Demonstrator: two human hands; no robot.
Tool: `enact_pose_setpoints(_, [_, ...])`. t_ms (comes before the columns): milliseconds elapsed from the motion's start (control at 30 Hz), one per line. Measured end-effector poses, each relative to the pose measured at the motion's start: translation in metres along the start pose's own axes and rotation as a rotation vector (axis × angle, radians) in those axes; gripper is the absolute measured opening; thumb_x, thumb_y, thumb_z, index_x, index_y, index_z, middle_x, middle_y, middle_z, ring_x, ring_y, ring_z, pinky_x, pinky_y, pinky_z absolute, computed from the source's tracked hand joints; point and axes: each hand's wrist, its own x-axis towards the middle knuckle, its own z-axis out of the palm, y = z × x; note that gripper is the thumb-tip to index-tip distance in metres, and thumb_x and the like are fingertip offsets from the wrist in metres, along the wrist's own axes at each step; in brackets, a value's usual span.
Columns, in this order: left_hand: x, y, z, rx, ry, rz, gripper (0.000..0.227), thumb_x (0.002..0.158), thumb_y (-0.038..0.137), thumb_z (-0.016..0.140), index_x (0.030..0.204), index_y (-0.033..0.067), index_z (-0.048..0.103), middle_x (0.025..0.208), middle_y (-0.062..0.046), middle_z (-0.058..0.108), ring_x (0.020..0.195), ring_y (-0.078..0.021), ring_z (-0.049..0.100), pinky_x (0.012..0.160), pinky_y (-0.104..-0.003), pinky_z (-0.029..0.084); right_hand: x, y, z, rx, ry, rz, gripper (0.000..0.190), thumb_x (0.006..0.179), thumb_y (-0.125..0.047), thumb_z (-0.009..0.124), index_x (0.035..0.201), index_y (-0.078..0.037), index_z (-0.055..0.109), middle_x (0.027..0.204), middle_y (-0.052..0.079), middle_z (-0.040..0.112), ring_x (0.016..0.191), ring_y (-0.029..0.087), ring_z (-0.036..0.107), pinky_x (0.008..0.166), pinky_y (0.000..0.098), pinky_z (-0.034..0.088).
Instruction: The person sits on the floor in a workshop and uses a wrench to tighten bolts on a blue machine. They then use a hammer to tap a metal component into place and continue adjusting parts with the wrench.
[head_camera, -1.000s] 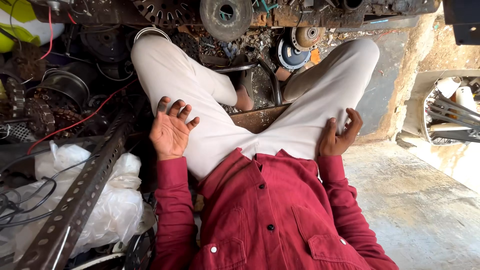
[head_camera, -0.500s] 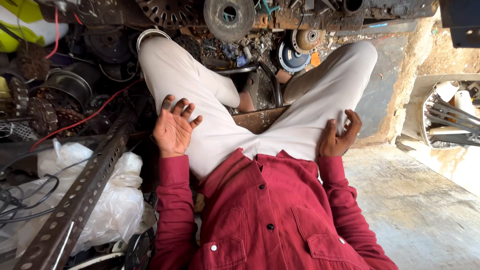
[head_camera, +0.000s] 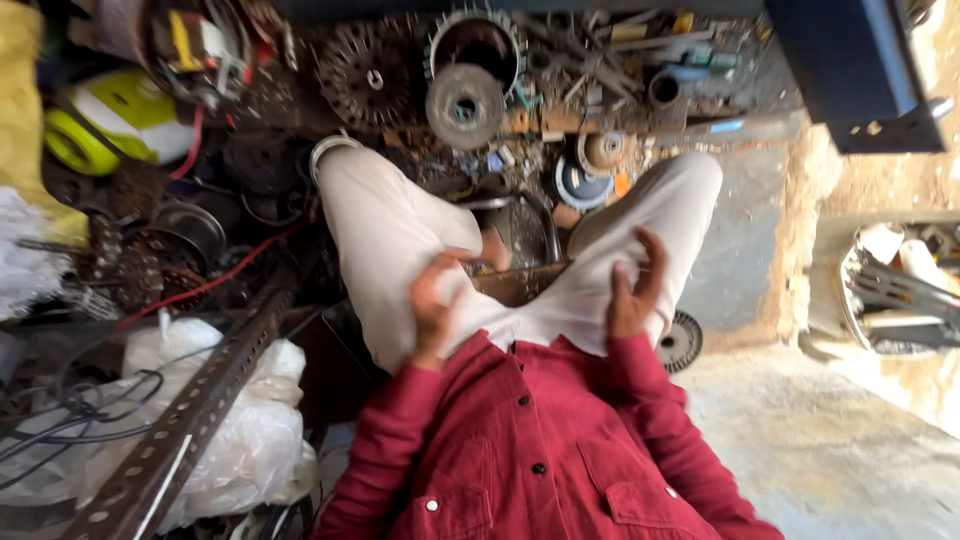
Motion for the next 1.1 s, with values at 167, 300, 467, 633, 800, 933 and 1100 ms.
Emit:
enact_pose_setpoints(167, [0.041,0.005,0.072,0.407,-0.073,0.229,0.06,0.107,0.043,0.047,0.15,0.0007,0.045,0.161,-0.02,0.042,0.152,-0.035,0.037,0.126,-0.046,0.028,-0.032,-0.038,0.098,0.687,-0.377,0.29,0.054,0.11,-0.034,0.047,0.152,-0.001,0.043,0.154,0.012,0.046,0.141,0.021,0.044,0.119,0.034,0.034])
enact_pose_setpoints(300, [0.072,0.052,0.026,0.604,0.162,0.397,0.051,0.107,0.035,0.059,0.148,0.0059,0.051,0.161,-0.019,0.048,0.154,-0.033,0.045,0.129,-0.047,0.034,0.006,-0.097,0.099,0.843,-0.642,0.243,0.046,0.105,-0.028,0.056,0.141,0.001,0.055,0.139,0.014,0.059,0.129,0.021,0.058,0.111,0.0346,0.044])
enact_pose_setpoints(467, [0.121,0.111,0.033,1.064,0.014,0.472,0.094,0.079,0.032,0.088,0.155,0.0088,0.037,0.161,-0.02,0.038,0.151,-0.0364,0.039,0.125,-0.051,0.032,0.068,-0.109,0.087,0.595,-0.398,0.161,0.026,0.098,-0.005,0.063,0.123,0.003,0.064,0.112,0.009,0.072,0.106,0.017,0.068,0.094,0.0298,0.053])
enact_pose_setpoints(633, [0.188,0.127,0.054,1.358,-0.164,0.519,0.125,0.06,0.037,0.096,0.159,0.0104,0.024,0.165,-0.023,0.021,0.152,-0.0428,0.024,0.122,-0.057,0.021,0.082,-0.075,0.055,0.533,-0.388,0.109,0.022,0.101,-0.001,0.064,0.122,0.004,0.064,0.11,0.008,0.071,0.104,0.016,0.066,0.094,0.0288,0.053])
enact_pose_setpoints(800, [0.218,0.091,0.044,1.259,-0.174,0.594,0.121,0.072,0.043,0.092,0.166,0.0143,0.02,0.171,-0.02,0.02,0.157,-0.0392,0.026,0.129,-0.051,0.027,0.06,-0.011,-0.001,0.284,-0.254,0.176,0.018,0.098,-0.002,0.066,0.115,0.005,0.066,0.106,0.01,0.073,0.099,0.017,0.069,0.09,0.03,0.055])
enact_pose_setpoints(933, [0.227,0.067,0.04,1.126,-0.108,0.656,0.112,0.077,0.044,0.09,0.163,0.0163,0.024,0.169,-0.018,0.025,0.153,-0.0387,0.032,0.125,-0.047,0.035,0.033,0.028,-0.023,0.155,-0.167,0.229,0.019,0.096,0.0,0.065,0.114,0.004,0.067,0.105,0.009,0.072,0.099,0.017,0.071,0.088,0.0304,0.056])
enact_pose_setpoints(1100, [0.238,0.059,0.042,1.118,-0.032,0.698,0.097,0.086,0.042,0.086,0.162,0.0177,0.031,0.168,-0.015,0.03,0.152,-0.0375,0.04,0.124,-0.046,0.041,0.022,0.028,-0.026,-0.162,-0.204,0.039,0.022,0.09,-0.001,0.067,0.111,-0.001,0.07,0.099,0.011,0.074,0.091,0.019,0.074,0.083,0.0305,0.057])
